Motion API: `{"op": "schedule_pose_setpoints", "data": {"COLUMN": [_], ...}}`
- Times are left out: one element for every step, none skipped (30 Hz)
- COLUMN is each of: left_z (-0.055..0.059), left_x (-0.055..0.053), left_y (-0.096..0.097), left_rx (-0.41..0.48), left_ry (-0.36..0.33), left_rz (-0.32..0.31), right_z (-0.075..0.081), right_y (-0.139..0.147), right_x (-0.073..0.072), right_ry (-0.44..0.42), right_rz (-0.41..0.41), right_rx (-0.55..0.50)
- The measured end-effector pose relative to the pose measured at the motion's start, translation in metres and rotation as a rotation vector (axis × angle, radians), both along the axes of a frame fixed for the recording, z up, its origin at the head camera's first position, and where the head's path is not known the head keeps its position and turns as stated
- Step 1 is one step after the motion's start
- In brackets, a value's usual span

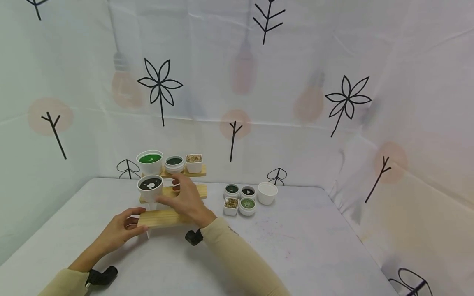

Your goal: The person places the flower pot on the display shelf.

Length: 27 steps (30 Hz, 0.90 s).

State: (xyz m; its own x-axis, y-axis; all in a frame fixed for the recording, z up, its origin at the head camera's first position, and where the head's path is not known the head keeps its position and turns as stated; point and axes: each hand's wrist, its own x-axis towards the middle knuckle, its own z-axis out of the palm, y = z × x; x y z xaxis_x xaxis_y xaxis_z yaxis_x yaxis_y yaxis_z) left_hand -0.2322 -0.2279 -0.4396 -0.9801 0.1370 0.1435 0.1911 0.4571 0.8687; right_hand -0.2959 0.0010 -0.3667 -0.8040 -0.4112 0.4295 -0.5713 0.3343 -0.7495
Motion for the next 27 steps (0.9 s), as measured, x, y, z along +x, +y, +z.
{"op": "schedule_pose_setpoints", "data": {"left_z": [0.0,0.0,0.001,0.001,0.001,0.001,0.002,0.002,0.002,0.002,0.002,0.002,0.002,0.002,0.002,0.002,0.002,0.002,0.002,0.002,0.002,0.002,0.002,0.002,0.002,0.002,0.002], "left_x": [0.0,-0.001,0.0,0.0,0.0,0.0,0.0,0.0,0.0,0.0,-0.001,-0.001,-0.001,-0.001,-0.001,-0.001,-0.001,0.0,0.0,0.0,0.0,0.0,0.0,0.0,0.0,0.001,0.001], "left_y": [0.0,0.0,-0.001,-0.001,-0.001,-0.001,-0.001,-0.001,-0.001,-0.001,-0.001,-0.001,-0.001,-0.001,0.0,0.0,0.0,0.0,0.001,0.001,0.001,0.002,0.002,0.002,0.002,0.002,0.002], "left_rx": [-0.001,-0.002,-0.008,-0.01,-0.012,-0.013,-0.015,-0.017,-0.019,-0.021,-0.023,-0.026,-0.027,-0.028,-0.026,-0.027,-0.027,-0.029,-0.027,-0.025,-0.024,-0.025,-0.024,-0.023,-0.023,-0.025,-0.029], "left_ry": [0.001,0.003,0.006,0.011,0.015,0.019,0.022,0.024,0.023,0.024,0.023,0.02,0.018,0.015,0.013,0.012,0.012,0.013,0.013,0.011,0.01,0.007,0.005,0.002,-0.001,-0.002,-0.001], "left_rz": [0.002,0.006,0.008,0.008,0.008,0.009,0.011,0.012,0.012,0.013,0.014,0.016,0.018,0.019,0.02,0.019,0.019,0.019,0.018,0.015,0.015,0.015,0.017,0.017,0.019,0.02,0.022], "right_z": [0.0,0.0,0.0,0.0,0.0,0.0,0.0,0.0,-0.001,-0.001,-0.002,-0.002,-0.003,-0.004,-0.006,-0.006,-0.008,-0.009,-0.01,-0.011,-0.013,-0.014,-0.015,-0.017,-0.018,-0.019,-0.021], "right_y": [0.005,0.01,0.015,0.02,0.026,0.031,0.036,0.042,0.047,0.053,0.058,0.064,0.069,0.074,0.079,0.084,0.089,0.094,0.098,0.103,0.107,0.112,0.116,0.12,0.125,0.129,0.133], "right_x": [0.0,0.0,0.0,0.0,0.001,0.001,0.001,0.002,0.002,0.003,0.004,0.005,0.006,0.007,0.008,0.009,0.011,0.012,0.013,0.014,0.015,0.016,0.016,0.017,0.017,0.017,0.018], "right_ry": [0.0,-0.002,0.004,0.003,0.003,0.004,0.009,0.008,0.012,0.013,0.018,0.023,0.03,0.036,0.047,0.055,0.062,0.07,0.077,0.082,0.084,0.084,0.081,0.077,0.071,0.066,0.067], "right_rz": [-0.001,-0.004,-0.011,-0.018,-0.027,-0.036,-0.042,-0.045,-0.046,-0.045,-0.047,-0.047,-0.05,-0.058,-0.065,-0.081,-0.094,-0.106,-0.117,-0.13,-0.139,-0.152,-0.158,-0.161,-0.163,-0.166,-0.168], "right_rx": [-0.005,-0.006,-0.001,-0.003,-0.001,0.0,0.002,0.0,0.001,-0.001,0.004,0.006,0.013,0.024,0.035,0.048,0.058,0.065,0.071,0.077,0.078,0.08,0.078,0.072,0.063,0.054,0.045]}}
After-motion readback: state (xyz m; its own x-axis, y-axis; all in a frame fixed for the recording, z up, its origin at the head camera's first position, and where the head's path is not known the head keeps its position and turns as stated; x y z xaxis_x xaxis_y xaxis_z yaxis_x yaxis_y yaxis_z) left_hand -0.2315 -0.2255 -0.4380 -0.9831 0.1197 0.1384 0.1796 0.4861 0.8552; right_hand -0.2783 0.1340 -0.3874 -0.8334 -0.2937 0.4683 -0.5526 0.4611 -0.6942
